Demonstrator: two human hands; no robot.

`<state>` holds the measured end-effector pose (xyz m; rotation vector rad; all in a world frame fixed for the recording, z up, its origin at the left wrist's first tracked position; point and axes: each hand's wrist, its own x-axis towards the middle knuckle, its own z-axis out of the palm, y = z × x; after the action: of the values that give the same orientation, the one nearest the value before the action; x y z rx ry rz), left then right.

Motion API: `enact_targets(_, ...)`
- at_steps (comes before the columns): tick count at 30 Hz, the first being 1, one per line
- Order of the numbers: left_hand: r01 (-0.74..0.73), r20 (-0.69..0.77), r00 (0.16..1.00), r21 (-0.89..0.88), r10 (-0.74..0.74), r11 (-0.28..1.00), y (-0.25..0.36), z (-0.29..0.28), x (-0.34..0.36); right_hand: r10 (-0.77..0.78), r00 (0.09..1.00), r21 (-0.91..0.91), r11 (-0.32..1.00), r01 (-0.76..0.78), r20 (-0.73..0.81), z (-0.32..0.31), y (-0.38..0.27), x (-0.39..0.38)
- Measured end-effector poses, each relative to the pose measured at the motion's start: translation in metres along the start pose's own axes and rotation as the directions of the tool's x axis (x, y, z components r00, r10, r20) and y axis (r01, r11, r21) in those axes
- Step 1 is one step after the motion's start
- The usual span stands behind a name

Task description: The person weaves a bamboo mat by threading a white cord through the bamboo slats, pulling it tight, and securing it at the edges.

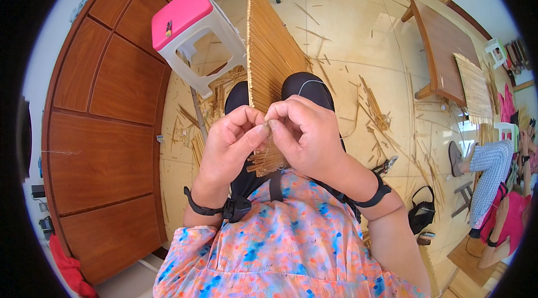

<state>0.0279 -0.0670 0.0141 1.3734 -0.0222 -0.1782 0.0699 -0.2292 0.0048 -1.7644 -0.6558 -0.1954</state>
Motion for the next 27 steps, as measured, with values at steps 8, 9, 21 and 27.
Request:
enact_targets(8, 0.023, 0.055, 0.998, -0.086, -0.019, 0.996, -0.0006, -0.0059, 0.0015, 0.102, 0.990, 0.219, 0.968, -0.121, 0.098, -0.0066, 0.0072, 0.0003)
enact_targets(9, 0.021, 0.060, 0.998, -0.096, -0.015, 0.995, -0.0008, -0.0067, 0.0018, 0.102, 0.990, 0.219, 0.968, -0.121, 0.098, -0.0068, 0.0062, 0.0011)
enact_targets(21, 0.095, 0.078, 0.993, -0.093, -0.088, 0.991, 0.0003, -0.0056, 0.0042, 0.102, 0.991, 0.075, 0.991, -0.108, 0.082, -0.0071, -0.0007, 0.0040)
enact_targets(27, 0.088, 0.057, 0.995, -0.060, -0.085, 0.994, 0.0010, -0.0046, 0.0050, 0.383, 0.906, 0.355, 0.834, -0.424, 0.183, -0.0095, 0.0006, 0.0035)
